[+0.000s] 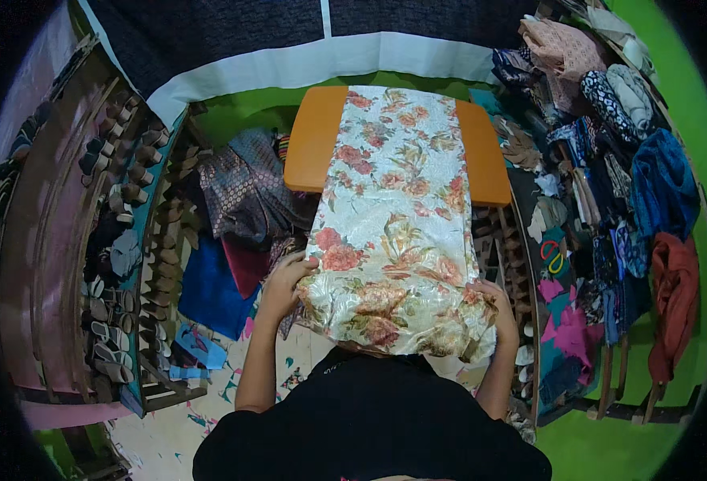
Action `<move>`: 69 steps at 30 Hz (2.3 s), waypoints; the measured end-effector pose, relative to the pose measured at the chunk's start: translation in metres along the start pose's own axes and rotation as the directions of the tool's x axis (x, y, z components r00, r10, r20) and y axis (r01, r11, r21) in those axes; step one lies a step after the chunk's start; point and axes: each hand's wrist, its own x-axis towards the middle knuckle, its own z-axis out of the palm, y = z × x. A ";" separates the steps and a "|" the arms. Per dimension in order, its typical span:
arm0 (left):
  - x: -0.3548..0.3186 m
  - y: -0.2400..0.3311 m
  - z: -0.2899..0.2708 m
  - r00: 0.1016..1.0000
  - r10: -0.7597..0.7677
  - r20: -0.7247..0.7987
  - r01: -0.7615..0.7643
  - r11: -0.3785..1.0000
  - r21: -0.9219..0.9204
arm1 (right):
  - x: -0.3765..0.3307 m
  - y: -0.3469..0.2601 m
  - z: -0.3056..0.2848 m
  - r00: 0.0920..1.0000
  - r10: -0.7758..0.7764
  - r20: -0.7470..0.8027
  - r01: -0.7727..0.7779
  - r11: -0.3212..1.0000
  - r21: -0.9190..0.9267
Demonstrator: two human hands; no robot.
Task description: The person is folding a large piece of white and floral-patterned fabric and placing it on a stack of other cloths.
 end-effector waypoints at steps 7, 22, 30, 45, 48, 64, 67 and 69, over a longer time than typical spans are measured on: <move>-0.051 -0.002 -0.023 0.984 0.110 0.144 -0.082 0.979 -0.187 | -0.068 0.038 0.018 0.980 0.198 0.027 -0.195 0.918 0.345; -0.019 0.054 -0.121 0.836 -0.007 0.548 0.355 0.769 -0.531 | -0.115 0.092 -0.041 0.985 0.135 -0.108 -0.033 0.761 0.648; 0.019 0.025 -0.127 0.661 0.370 0.653 0.293 0.673 -0.679 | -0.122 0.112 -0.051 0.999 0.034 -0.042 0.002 0.757 0.653; 0.346 -0.070 -0.036 0.942 -0.043 0.334 0.328 -0.099 -0.939 | 0.367 -0.117 -0.073 0.968 -0.183 0.173 0.027 0.760 0.649; 0.428 -0.104 -0.007 0.930 -0.300 0.212 0.221 -0.006 -0.975 | 0.472 -0.111 -0.066 0.985 -0.166 0.042 0.084 0.681 0.727; 0.341 -0.215 0.138 0.748 -0.625 0.224 0.608 0.508 -0.611 | 0.476 0.090 0.073 0.957 0.154 -0.247 -0.224 0.931 -0.289; 0.310 -0.214 0.142 0.840 -0.495 -0.222 0.455 0.866 -0.209 | 0.441 0.040 0.080 0.937 0.201 -0.284 -0.312 0.847 -0.431; 0.301 -0.204 0.151 0.815 -0.477 -0.329 0.529 0.845 0.083 | 0.421 0.022 0.079 0.900 0.199 -0.387 -0.376 0.805 -0.459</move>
